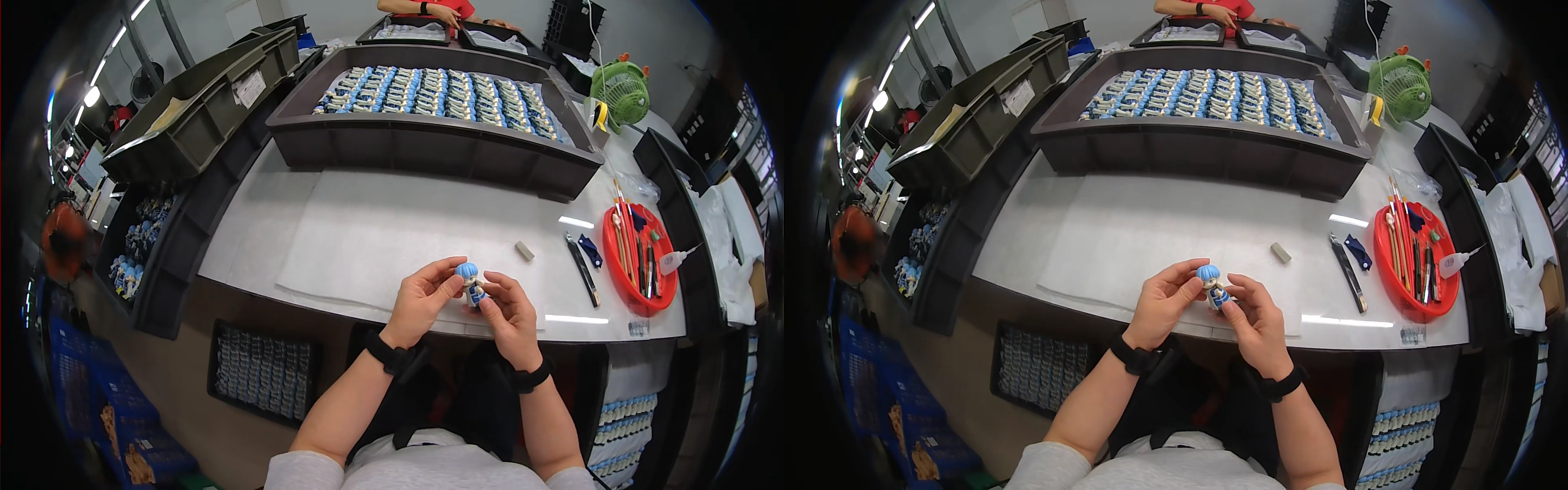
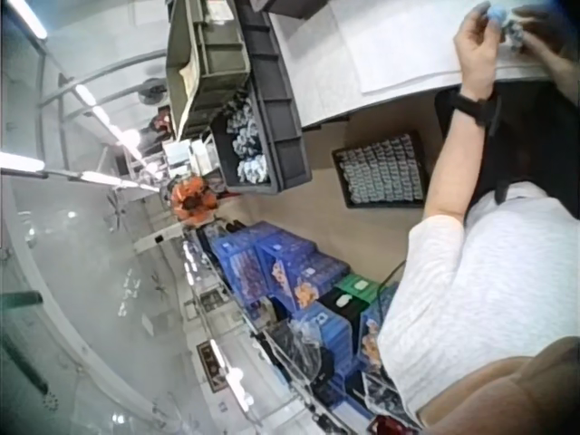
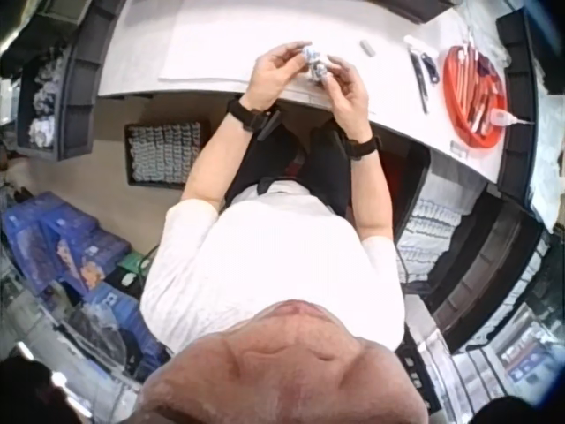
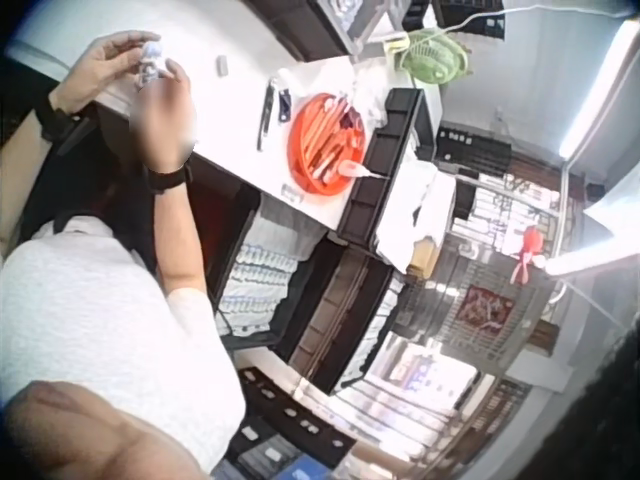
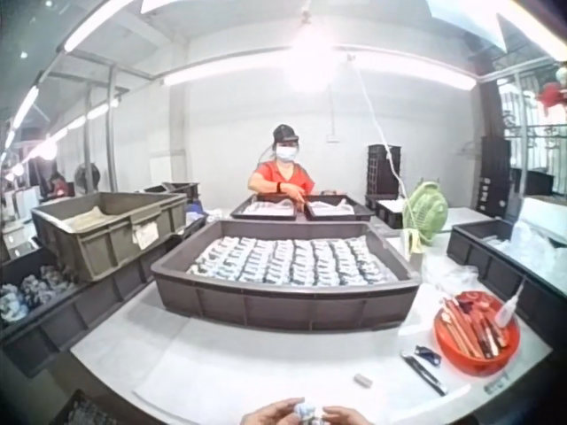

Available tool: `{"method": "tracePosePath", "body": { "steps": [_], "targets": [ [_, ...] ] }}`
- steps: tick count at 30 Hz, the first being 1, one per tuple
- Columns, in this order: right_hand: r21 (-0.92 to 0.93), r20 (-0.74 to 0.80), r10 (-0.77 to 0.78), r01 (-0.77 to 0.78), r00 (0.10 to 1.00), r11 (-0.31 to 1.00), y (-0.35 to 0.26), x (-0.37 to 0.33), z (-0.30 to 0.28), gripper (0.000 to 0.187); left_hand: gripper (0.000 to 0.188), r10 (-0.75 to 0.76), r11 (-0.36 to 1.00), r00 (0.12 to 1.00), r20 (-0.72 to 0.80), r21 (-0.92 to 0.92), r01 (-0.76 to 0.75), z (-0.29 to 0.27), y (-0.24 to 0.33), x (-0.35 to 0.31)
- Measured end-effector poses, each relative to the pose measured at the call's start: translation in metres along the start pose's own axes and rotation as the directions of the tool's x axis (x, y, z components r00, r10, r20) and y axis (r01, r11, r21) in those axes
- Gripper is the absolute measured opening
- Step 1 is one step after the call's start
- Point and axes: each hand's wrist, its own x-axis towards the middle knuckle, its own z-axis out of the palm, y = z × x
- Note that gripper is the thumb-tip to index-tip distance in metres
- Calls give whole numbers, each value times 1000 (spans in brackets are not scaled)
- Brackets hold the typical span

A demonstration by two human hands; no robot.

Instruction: The person assembles small blue and white figurines by hand, picking them from a tray and placing them on the table. They handle the figurines one by one, occasionally inspecting them before setting them down.

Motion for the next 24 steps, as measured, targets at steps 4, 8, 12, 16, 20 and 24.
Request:
{"method": "tracePosePath", "body": {
  "steps": [4, 8, 12, 16, 20, 24],
  "targets": [
    [1, -34, 18, -18, 999, 1000, -3, -1, 2, 36, 31, -22, 999, 1000, -15, -40, 22, -1, -1, 0],
    [-6, -39, 34, -34, 999, 999, -5, -2, 3, 37, 31, -20, 995, 999, -43, -98, 15, -1, -2, 0],
    [-7, -33, 36, -36, 999, 999, -5, -2, 2, 36, 31, -18, 997, 999, -47, -82, 14, 2, 3, -1],
    [-28, -26, 24, -24, 999, 999, -3, -2, 0, 35, 31, -27, 998, 999, -26, -64, 25, 2, 3, -1],
    [-44, -24, 28, -29, 999, 999, -3, -1, 0, 35, 30, -19, 998, 999, -33, -66, 17, 2, 1, -1],
    [-38, -19, 40, -41, 999, 998, -4, -2, 1, 35, 29, -11, 999, 999, -45, -50, 9, 3, 3, -1]
  ]
}}
